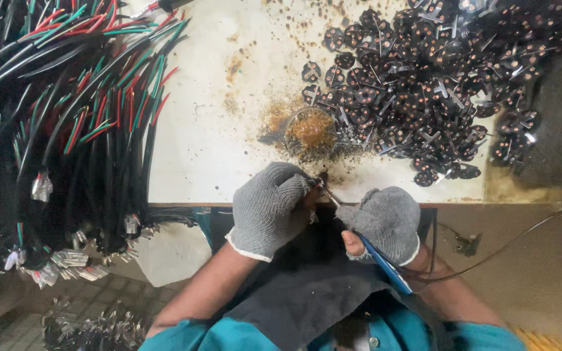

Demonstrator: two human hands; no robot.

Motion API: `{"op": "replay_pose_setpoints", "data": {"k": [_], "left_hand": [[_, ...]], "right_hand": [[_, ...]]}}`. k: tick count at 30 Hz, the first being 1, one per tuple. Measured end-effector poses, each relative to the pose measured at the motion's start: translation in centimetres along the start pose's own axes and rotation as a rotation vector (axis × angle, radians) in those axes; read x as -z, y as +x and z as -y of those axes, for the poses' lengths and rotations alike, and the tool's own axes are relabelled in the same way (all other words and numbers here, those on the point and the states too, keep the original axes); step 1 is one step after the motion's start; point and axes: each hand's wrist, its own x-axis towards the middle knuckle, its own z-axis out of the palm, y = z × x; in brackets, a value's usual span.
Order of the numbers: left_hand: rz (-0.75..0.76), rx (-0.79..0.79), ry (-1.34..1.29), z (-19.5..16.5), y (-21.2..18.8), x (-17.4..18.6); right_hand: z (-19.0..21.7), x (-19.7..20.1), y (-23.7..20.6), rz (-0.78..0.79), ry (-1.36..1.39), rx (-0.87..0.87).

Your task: The person, wearing fingerless gloves, solders red and green wire ends onto small black electrical socket components at a workbench. They hold a wire against a component, apply a soldering iron, dip the joint in flux, and place finished assemblies with a large pile of completed parts on the bench.

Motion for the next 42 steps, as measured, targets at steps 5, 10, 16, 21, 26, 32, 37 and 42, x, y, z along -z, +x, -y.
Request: {"op": "replay_pose_setpoints", "data": {"k": [5,10,16,21,26,32,37,42], "left_hand": [[-0.037,-0.007,-0.029,0.3,-0.1,-0.3],[-0.014,-0.025,-0.027,0.4,-0.2,-0.2],[-0.011,-0.021,-0.029,0.5,-0.2,-0.3],[-0.027,-0.038,-0.027,0.3,-0.2,-0.1],[0.004,-0.013,-0.032,0.2,-0.1,0.0],[-0.020,-0.033,-0.044,0.3,-0.1,-0.1],[-0.016,-0.032,-0.026,0.3,0.0,-0.1],[-0.033,-0.023,-0.019,0.4,-0.2,-0.3]], "right_hand": [[0.0,0.4,1.5,0.276,-0.038,0.045],[0.1,0.9,2.4,0.374,-0.219,0.035],[0.7,1.2,3.0,0.231,-0.087,0.078],[1.0,1.6,3.2,0.144,-0.039,0.080],[0.9,1.7,2.4,0.020,0.022,0.040],[0.3,0.8,1.6,0.148,0.006,0.004],[-0.7,0.5,0.1,0.140,0.116,0.033],[-2.2,-1.5,-2.0,0.323,-0.110,0.094]]}}
